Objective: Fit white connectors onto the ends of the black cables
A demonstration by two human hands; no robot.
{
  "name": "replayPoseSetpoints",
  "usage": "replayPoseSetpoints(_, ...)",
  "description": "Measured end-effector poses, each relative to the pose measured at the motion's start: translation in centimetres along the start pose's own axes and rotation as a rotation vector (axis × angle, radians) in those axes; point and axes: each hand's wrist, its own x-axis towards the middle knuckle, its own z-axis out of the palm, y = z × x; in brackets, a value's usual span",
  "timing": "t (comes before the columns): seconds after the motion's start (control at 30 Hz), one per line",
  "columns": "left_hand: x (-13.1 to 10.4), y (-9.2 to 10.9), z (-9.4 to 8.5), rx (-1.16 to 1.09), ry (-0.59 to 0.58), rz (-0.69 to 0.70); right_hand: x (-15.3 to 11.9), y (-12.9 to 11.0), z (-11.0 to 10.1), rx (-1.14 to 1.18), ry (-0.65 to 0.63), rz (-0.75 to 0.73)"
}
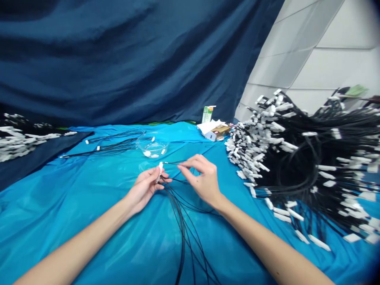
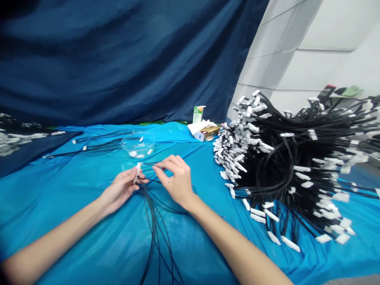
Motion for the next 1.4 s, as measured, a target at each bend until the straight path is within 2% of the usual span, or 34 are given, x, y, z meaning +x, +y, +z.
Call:
replayPoseSetpoints(0.13,-0.2,0.0,0.2,0.004,-0.039,0.042,-0.7,-0.3,0.8,-0.083,-0.042,-0.040)
replayPoseSetpoints(0.47,-0.6,-0.2,0.2,0.063,-0.066,0.084,-0.6,-0.2,0.5,-0.103,-0.046,-0.033)
replayPoseSetpoints(0.87,-0.3,-0.6,-0.3,0.091,-0.114,0.095,-1.1,0.5,0.7,-0.230,-0.032,-0.249)
replayPoseSetpoints(1.07,-0.3,-0.6,-0.4,0.116,-0.121,0.098,-1.2,0.5,0.4,-0.286,-0.065,-0.327)
replayPoseSetpoints(1.4,-0.4,-0.2,-0.4,0.172,-0.161,0.094,-1.2,0.3,0.3,-0.278,-0.089,-0.333)
